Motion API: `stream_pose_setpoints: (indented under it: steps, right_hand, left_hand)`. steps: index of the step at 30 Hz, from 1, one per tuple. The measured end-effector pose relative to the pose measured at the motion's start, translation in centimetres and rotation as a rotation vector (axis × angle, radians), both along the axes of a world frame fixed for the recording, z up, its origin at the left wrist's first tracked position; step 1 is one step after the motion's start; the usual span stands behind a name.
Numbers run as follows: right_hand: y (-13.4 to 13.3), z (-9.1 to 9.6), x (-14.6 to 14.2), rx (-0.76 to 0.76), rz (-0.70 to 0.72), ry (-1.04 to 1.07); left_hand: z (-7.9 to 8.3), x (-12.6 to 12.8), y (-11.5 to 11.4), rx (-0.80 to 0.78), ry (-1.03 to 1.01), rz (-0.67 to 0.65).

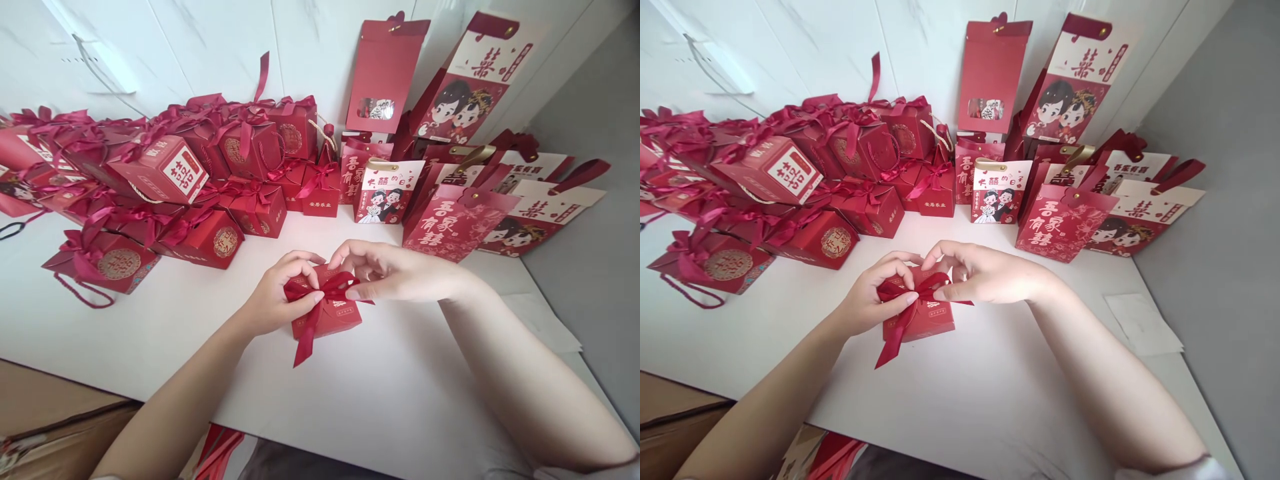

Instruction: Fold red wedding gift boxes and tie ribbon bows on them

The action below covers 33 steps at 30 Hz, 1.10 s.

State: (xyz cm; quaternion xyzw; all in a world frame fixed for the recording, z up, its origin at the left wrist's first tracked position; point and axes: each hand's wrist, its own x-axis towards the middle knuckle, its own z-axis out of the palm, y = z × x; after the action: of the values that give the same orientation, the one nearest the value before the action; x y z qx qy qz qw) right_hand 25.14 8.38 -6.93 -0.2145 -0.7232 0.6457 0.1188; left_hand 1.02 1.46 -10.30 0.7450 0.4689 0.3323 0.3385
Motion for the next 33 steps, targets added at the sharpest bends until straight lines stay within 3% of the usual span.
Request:
stream_pose_setpoints:
  steps: [2, 9, 15, 19, 26, 33]
  right_hand:
    - [0.1, 0.1, 0.1, -0.053, 0.037, -0.001]
    - [0.3, -0.4, -0.5, -0.181, -0.037, 0.143]
    - [-0.1, -1.1, -1.5, 0.013, -0.136, 0.211]
    - [-0.1, -1.2, -1.3, 0.097, -0.123, 0.161]
    - [0.5, -1.0, -0.5, 0.055, -0.044, 0.215]
    - [1.1, -1.9, -1.0, -0.065, 0.011, 0.220]
  left_hand:
    - [0.0, -0.1, 0.1, 0.000, 0.000, -0.005]
    - [0.0, -0.3, 0.2, -0.037, 0.009, -0.060]
    - [0.0, -0.4, 0.1, -0.071, -0.033, -0.100]
    - [0.0, -0.4, 0.1, -0.071, -0.045, -0.092]
    - [0.2, -2.7, 1.0, -0.058, -0.169, -0.163]
    - [1.1, -4.3, 1.3, -0.148, 0.053, -0.089]
